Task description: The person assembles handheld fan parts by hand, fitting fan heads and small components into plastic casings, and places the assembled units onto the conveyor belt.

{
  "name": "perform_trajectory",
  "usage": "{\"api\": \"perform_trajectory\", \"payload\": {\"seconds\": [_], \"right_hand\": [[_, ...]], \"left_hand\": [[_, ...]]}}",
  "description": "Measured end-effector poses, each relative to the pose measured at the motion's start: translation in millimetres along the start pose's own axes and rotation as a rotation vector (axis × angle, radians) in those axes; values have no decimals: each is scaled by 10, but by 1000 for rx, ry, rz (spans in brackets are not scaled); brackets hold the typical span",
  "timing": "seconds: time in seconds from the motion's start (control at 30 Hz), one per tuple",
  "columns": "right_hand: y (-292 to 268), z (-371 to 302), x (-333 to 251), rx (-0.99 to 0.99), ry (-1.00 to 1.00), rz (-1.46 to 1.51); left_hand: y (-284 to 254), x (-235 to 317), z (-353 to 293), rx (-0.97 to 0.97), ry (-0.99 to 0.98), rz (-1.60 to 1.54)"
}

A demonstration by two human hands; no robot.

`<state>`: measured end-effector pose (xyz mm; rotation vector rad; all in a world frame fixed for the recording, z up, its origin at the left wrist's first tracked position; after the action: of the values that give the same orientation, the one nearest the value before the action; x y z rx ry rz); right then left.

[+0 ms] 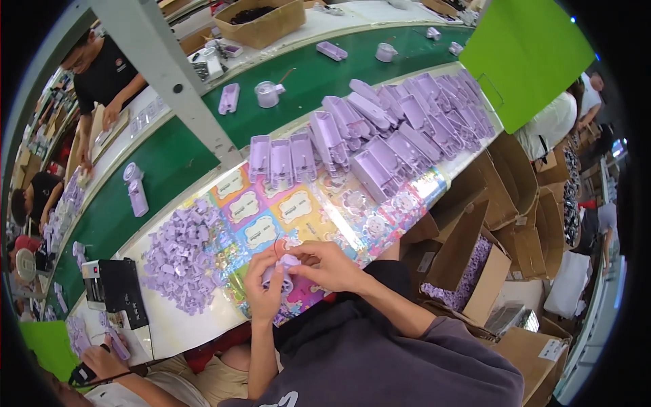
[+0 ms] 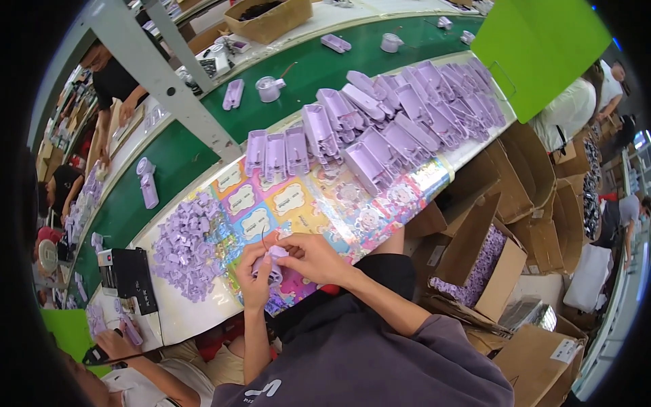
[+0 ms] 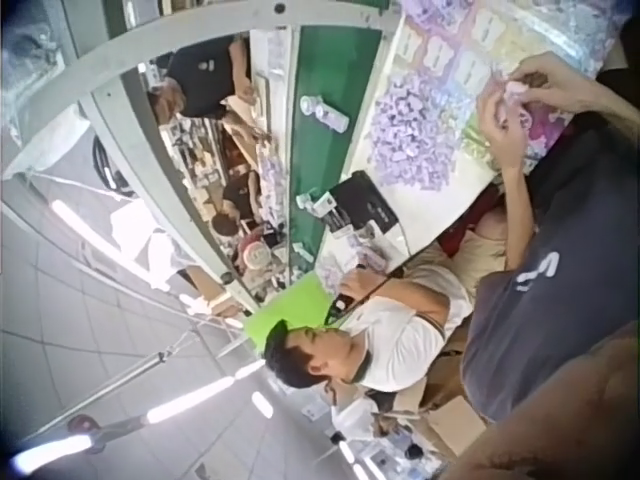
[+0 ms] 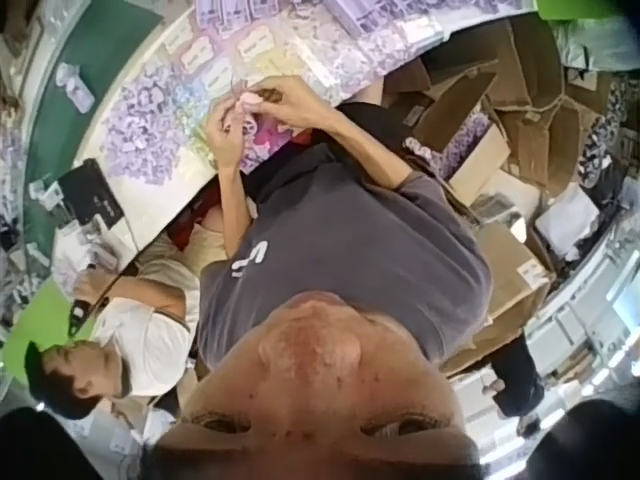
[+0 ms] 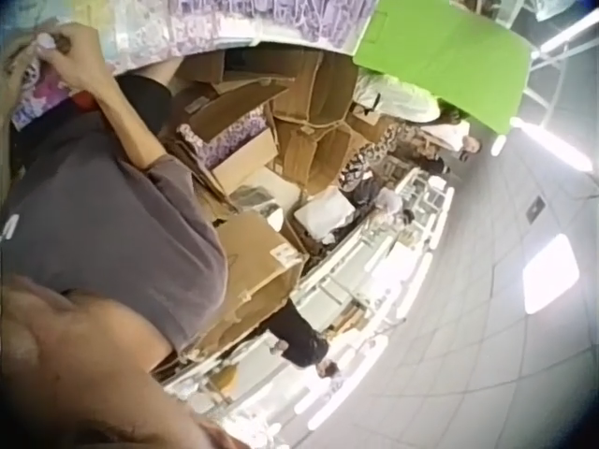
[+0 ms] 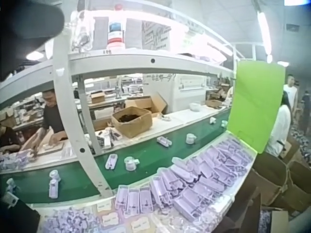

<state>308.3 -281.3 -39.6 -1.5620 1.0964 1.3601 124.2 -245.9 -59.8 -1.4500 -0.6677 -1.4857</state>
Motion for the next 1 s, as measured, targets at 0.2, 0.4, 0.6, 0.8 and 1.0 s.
{"api": "perform_trajectory", "payload": {"seconds": [0.2,0.4,0.6,0.8,1.0], "right_hand": [[120,-146,293,82,-123,316],[70,-108,317,-13,-51,298],[3,-80,186,39,-2,170],[287,-180,-60,410,-322,-467],[480,-148,-193,313,-165,-277]], "left_hand": [[76,108,-29,-61,99,105],[-5,35,3,-118,73,34],[18,81,59,-116,30,55],[66,-38,-93,288,-335,-420],[72,443,46,263,-225,-546]]}}
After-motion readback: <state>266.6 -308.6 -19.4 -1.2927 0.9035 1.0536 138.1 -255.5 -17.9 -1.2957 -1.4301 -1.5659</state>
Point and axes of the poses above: each hand's wrist, its own z-axis towards the middle knuckle, its own y-axis out of the palm, x = y × z, the point moved 1 cm from there along z, towards the middle knuckle, and after that the axes turned 12 degrees about -x, right-handed, at the moved point
